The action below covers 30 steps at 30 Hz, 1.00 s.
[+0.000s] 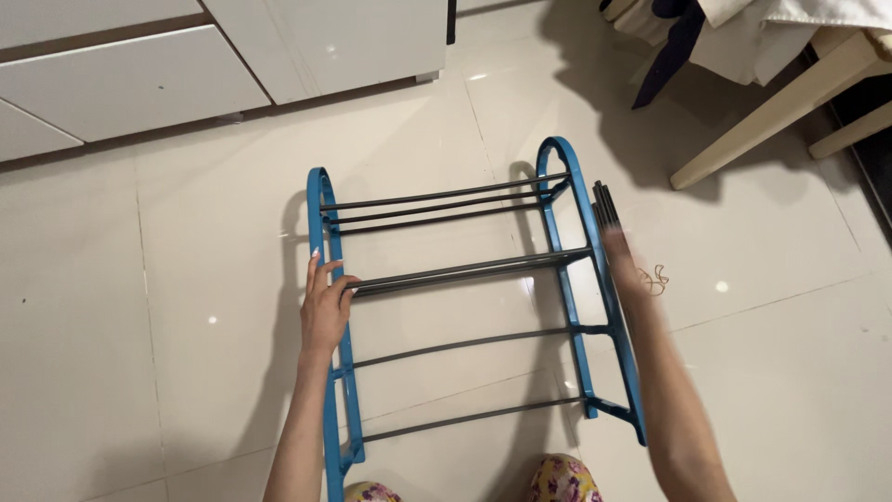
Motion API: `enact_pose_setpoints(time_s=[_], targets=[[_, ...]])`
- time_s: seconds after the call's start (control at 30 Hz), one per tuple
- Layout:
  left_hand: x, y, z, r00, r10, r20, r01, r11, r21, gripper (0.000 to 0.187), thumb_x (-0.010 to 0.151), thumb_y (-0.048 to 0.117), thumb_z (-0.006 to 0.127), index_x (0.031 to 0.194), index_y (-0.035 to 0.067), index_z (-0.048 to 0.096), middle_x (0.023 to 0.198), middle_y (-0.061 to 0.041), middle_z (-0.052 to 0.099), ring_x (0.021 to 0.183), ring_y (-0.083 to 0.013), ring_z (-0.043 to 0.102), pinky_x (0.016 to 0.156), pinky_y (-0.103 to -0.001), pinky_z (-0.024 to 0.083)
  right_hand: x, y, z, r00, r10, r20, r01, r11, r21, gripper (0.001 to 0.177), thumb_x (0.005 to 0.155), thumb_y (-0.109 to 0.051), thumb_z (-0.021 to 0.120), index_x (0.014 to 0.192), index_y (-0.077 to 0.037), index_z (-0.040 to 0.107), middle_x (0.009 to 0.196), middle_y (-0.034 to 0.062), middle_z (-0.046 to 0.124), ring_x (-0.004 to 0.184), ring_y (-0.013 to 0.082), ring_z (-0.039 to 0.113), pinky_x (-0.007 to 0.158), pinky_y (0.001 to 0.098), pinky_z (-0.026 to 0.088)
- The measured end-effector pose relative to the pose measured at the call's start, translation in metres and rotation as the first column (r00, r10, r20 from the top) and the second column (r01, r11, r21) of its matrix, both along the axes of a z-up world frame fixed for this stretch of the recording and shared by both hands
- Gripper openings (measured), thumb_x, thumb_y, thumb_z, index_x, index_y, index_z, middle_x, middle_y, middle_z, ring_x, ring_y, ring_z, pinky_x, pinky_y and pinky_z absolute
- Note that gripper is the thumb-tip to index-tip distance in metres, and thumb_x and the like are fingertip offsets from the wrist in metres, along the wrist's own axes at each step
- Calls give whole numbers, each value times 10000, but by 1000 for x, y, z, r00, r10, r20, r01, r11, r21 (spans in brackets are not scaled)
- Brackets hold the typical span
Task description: The person assembles a blue metal storage shelf by inserting black horizontal rods into the side frames. They repeatedly pick up rods, align them with the frame slots, and push them into place, working from the bottom upward.
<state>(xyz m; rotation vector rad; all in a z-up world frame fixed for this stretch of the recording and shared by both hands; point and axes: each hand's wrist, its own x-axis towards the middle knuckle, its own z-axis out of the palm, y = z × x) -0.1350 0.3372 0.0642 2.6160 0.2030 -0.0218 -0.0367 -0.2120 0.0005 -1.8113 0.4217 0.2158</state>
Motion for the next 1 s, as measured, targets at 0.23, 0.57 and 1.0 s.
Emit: enact_pose_setpoints(time_s=[0.23, 0.57, 1.0], targets=[[8, 11, -9, 1000, 13, 8, -13, 999, 32, 151, 902, 56, 686, 1000, 142, 762, 1330, 32, 619, 1555, -232, 260, 1077, -401, 522, 6, 31, -8, 984, 124, -130, -131, 990, -47, 706, 966, -547, 483, 1492, -76, 486, 1518, 181, 519, 1447, 338, 436, 1100, 561, 427], [4, 0, 8, 933, 336, -127, -339, 941, -1, 695, 959, 6, 545, 1582, 105, 255, 1451, -224, 491, 1274, -395, 571, 993, -455, 573, -4, 57, 23, 963, -68, -261, -62, 885, -461, 829, 984, -534, 538, 1570, 25, 362, 1231, 317, 688, 967, 388, 778, 758, 431, 623], [-107, -27, 7, 939, 311, -146, -301, 950, 87, 783, 958, 144, 579, 1584, 26, 123, 1505, -232, 361, 1219, -399, 588, 889, -454, 596, -151, 40, 24, 958, 259, 120, -18, 474, -880, 625, 1016, -408, 560, 1543, -105, 413, 1260, 249, 631, 1073, 423, 643, 810, 512, 563]])
